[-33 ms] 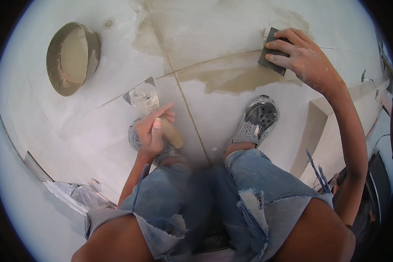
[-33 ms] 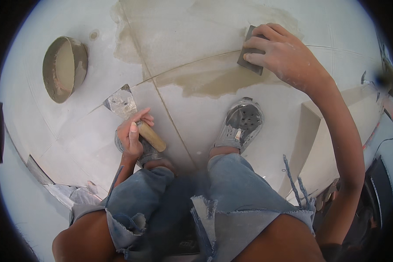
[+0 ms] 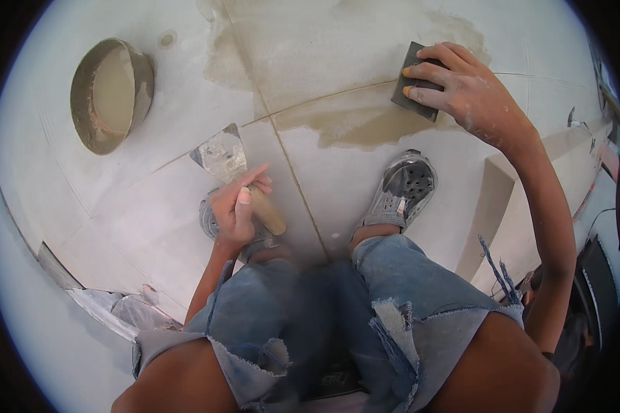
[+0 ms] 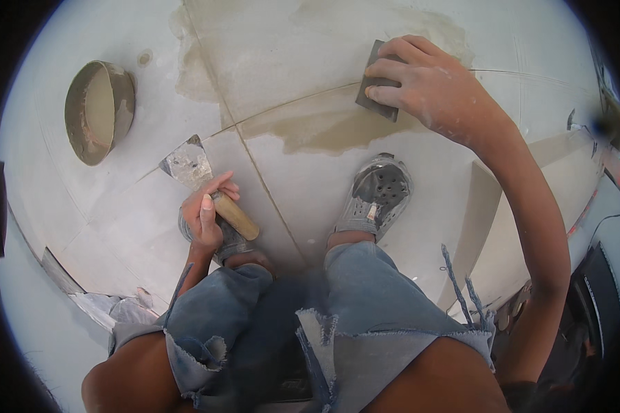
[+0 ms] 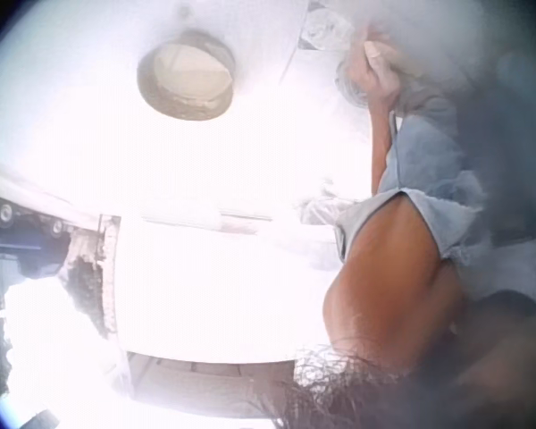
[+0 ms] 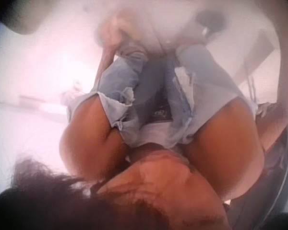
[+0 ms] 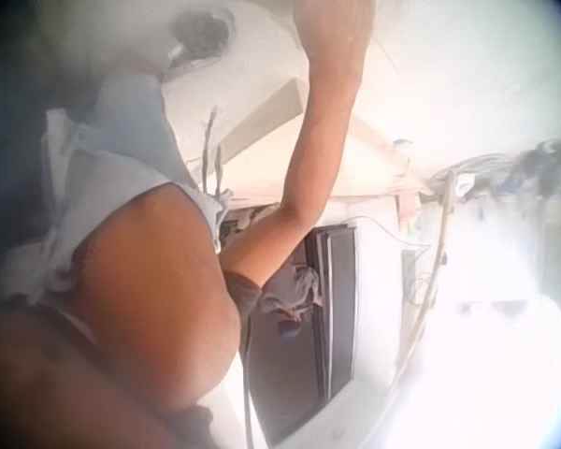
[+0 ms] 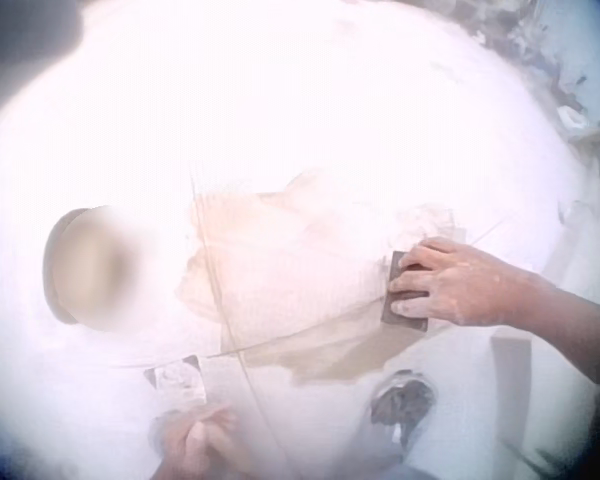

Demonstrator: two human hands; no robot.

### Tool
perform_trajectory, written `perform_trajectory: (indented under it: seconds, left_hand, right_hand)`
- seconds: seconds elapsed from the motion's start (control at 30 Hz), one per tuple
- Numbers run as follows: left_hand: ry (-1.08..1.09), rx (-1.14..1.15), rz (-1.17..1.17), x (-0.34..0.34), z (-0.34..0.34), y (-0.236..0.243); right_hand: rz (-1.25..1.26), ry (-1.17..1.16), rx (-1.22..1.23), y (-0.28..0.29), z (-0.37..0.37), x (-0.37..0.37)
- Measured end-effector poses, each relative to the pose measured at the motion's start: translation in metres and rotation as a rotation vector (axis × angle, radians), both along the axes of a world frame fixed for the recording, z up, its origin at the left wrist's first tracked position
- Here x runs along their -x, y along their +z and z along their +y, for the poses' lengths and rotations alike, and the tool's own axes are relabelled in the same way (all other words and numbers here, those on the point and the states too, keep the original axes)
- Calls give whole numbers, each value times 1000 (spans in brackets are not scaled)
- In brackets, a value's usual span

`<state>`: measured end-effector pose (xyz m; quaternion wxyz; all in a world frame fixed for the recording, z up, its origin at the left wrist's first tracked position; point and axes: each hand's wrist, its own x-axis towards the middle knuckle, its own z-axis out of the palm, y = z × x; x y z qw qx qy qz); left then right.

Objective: The person applies grout to tile joints using a rubber float, repeatedly dipping the float into a bowl of grout and spreading it across the floor. The person also uses a trowel to scrape excess grout from the float and occasionally wipes the float against the bowl.

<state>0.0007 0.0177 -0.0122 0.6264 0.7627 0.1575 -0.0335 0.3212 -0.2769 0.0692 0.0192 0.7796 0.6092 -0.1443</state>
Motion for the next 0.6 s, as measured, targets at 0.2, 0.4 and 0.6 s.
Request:
perform_trajectory:
  seconds: [0.2, 0.4, 0.6]
  left_hand:
    - [2, 38, -14, 3, 4, -8]
    - [29, -4, -73, 6, 3, -15]
    - [29, -4, -60, 4, 1, -17]
  right_hand:
    - [181, 250, -220, -37, 81, 84]
    - [201, 207, 18, -27, 47, 65]
    - [51, -56, 217, 4, -40, 2]
